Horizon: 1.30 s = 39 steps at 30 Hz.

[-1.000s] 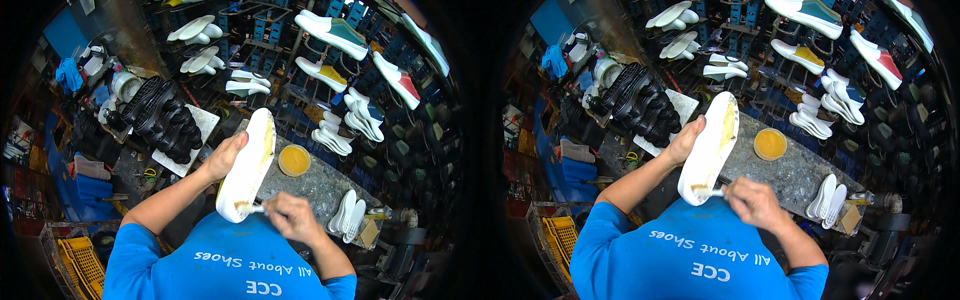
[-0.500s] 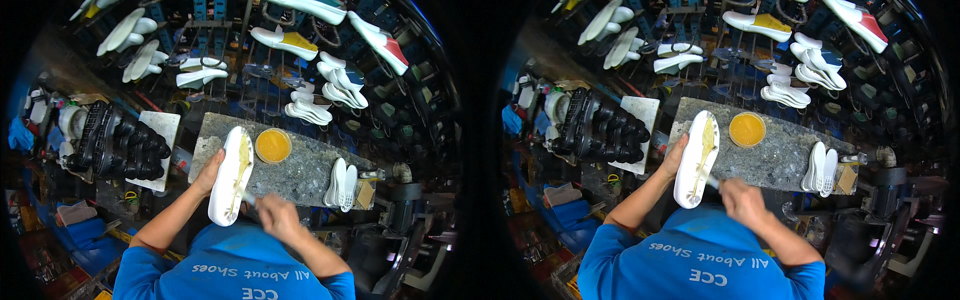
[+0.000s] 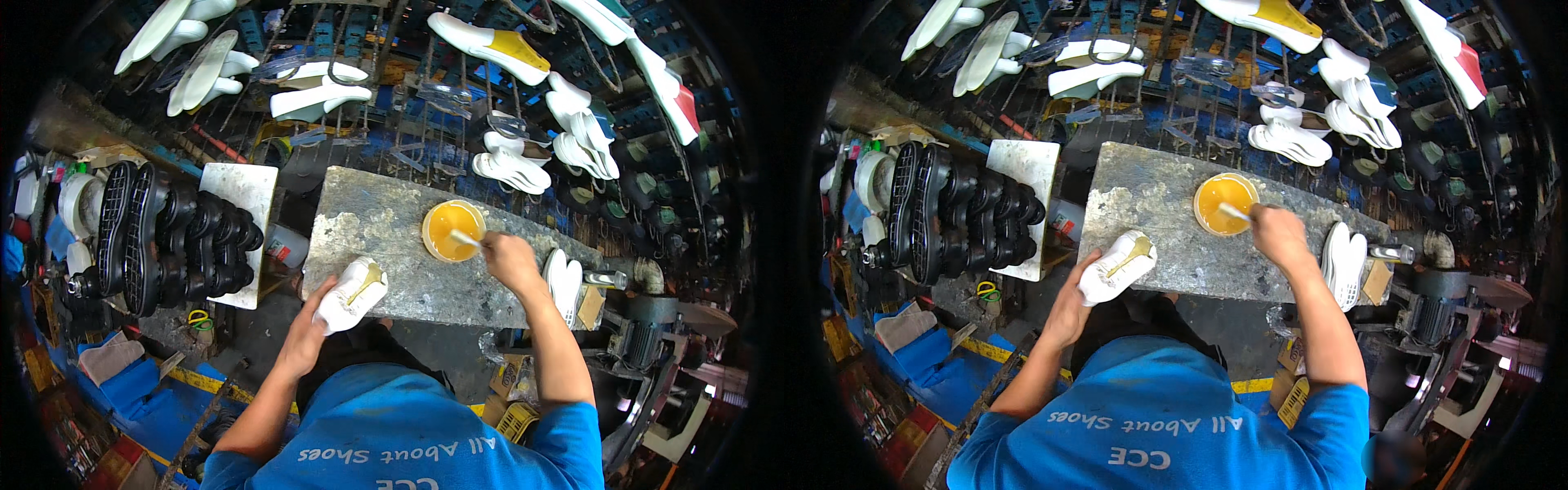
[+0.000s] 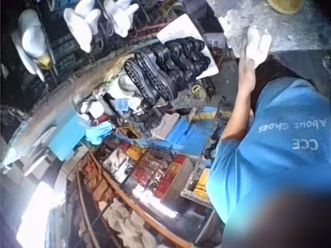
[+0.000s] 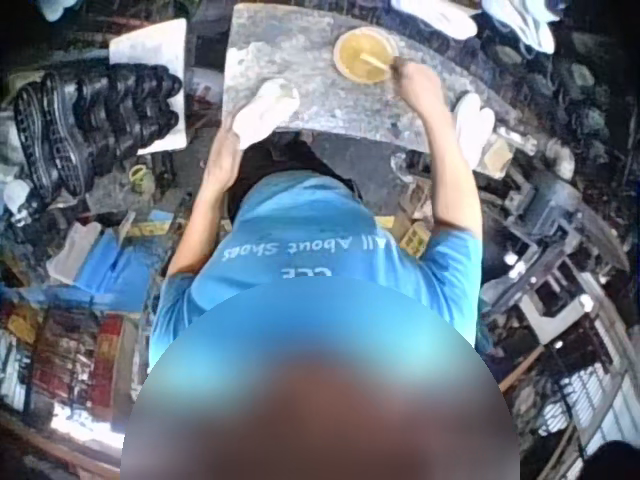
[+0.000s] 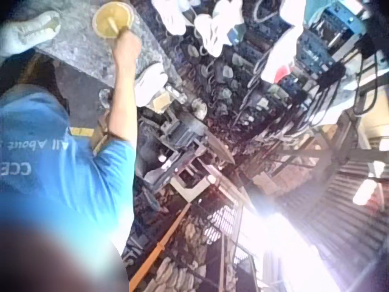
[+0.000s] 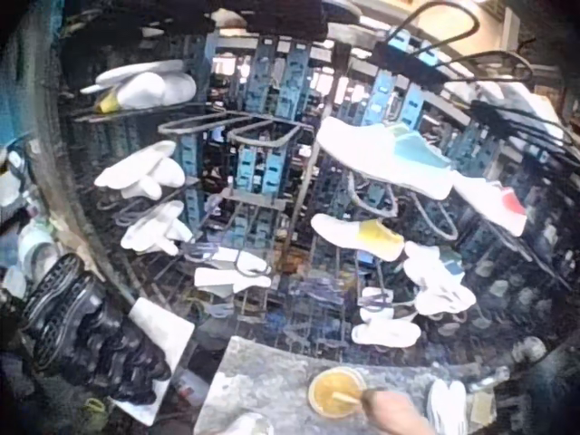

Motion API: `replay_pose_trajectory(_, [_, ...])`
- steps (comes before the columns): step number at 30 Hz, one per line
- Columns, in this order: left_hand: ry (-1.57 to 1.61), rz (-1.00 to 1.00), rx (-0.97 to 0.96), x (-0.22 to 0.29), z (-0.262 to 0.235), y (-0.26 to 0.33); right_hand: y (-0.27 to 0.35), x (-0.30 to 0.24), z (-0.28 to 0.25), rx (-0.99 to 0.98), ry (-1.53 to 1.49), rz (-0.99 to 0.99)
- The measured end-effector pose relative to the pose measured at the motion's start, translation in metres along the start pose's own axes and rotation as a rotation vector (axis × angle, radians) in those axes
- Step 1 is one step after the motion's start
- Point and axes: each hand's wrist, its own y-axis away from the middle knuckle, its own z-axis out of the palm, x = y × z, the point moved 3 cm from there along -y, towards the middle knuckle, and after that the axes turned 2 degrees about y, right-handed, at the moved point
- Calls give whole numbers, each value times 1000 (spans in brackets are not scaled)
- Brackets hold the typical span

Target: The person repeatedly picks white shoe insoles from a rack, applies a yellow substance with a brush, and returns them to the rack. The process is continuous and repetitive, with the person handling each insole individually.

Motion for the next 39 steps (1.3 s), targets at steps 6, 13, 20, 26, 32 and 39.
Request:
replay_pose_trajectory(6, [-869,49,28,25,-13,4,64,25,52,186,-343,76])
replay_pose_trajectory(13, [-953,277,17,33,47,15,125,-12,69,-382,-1332,30])
replay_pose_trajectory(20, [-1050,743,-169,74,146,25,196,-69,-52,243,-1096,-404])
replay_pose_trajectory(26, [-1102,835,-236,89,196,38,222,-37,-99,324,-911,-688])
replay_pose_trajectory(32, [-1159,846,-302,92,220,49,228,-11,-89,407,-974,-501])
replay_pose_trajectory(39, [-1078,674,-331,96,231,60,231,1,-113,466,-679,-927])
